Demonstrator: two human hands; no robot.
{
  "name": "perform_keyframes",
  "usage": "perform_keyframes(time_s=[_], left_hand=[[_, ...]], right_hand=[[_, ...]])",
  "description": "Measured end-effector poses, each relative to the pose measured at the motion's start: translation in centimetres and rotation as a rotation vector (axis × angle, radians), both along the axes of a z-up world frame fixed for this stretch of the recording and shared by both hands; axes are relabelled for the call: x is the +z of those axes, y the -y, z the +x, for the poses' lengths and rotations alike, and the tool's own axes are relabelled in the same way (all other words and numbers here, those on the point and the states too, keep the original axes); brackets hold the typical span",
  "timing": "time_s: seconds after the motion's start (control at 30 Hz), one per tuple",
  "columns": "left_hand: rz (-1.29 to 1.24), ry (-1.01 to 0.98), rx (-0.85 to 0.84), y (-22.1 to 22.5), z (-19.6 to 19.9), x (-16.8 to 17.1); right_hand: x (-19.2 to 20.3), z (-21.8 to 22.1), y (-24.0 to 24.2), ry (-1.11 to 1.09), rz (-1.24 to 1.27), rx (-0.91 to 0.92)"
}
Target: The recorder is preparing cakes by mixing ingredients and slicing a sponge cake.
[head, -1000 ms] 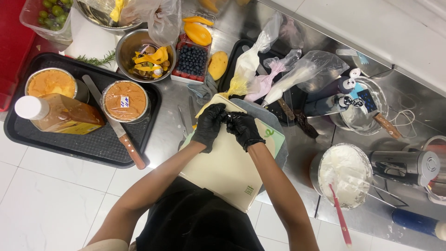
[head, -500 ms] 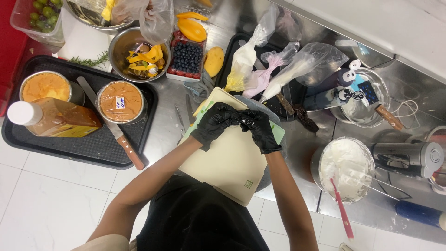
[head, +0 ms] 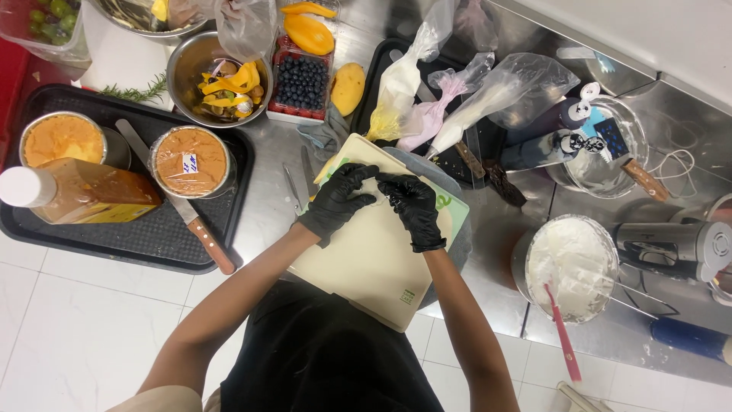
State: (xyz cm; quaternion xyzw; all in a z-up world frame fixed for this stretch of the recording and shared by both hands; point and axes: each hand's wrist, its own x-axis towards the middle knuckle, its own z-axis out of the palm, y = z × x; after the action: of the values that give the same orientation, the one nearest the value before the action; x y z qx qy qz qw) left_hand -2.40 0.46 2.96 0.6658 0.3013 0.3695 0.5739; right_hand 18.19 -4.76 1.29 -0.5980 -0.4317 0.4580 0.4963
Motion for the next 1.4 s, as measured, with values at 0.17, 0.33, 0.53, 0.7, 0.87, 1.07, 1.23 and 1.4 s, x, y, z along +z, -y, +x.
perform_keyframes(time_s=[0.17, 0.33, 0.53, 0.7, 0.87, 1.07, 1.23, 1.4], left_hand=[[0.051, -0.034, 0.015, 0.0, 0.1, -0.9], [0.084, 0.001, 0.026, 0.2, 0.1, -1.5], [0.121, -0.049, 0.033, 0.3, 0.2, -1.1], [0.287, -0.1, 0.104, 0.3, 0.0, -1.3], [0.373, -0.075, 0.132, 0.1, 0.0, 0.1], [0.324, -0.16, 0.035, 0.3, -0.7, 3.1], [0.315, -0.173, 0.023, 0.3, -0.8, 3.8], [0.614, -0.241, 0.139, -0.2, 0.0, -1.1]], right_hand=[[-1.0, 0.0, 0.0, -0.087, 0.061, -0.036], [-0.6, -0.9, 0.1, -0.017, 0.085, -0.068], [0.4, -2.0, 0.1, -0.005, 0.178, -0.086], [0.2, -1.8, -0.2, 0.049, 0.211, -0.106], [-1.2, -1.2, -0.5, 0.021, 0.221, -0.112], [0.7, -1.7, -0.6, 0.197, 0.202, -0.073], [0.0, -1.5, -0.9, 0.266, 0.2, -0.053], [-0.2, -0.5, -0.4, 0.077, 0.209, -0.061]])
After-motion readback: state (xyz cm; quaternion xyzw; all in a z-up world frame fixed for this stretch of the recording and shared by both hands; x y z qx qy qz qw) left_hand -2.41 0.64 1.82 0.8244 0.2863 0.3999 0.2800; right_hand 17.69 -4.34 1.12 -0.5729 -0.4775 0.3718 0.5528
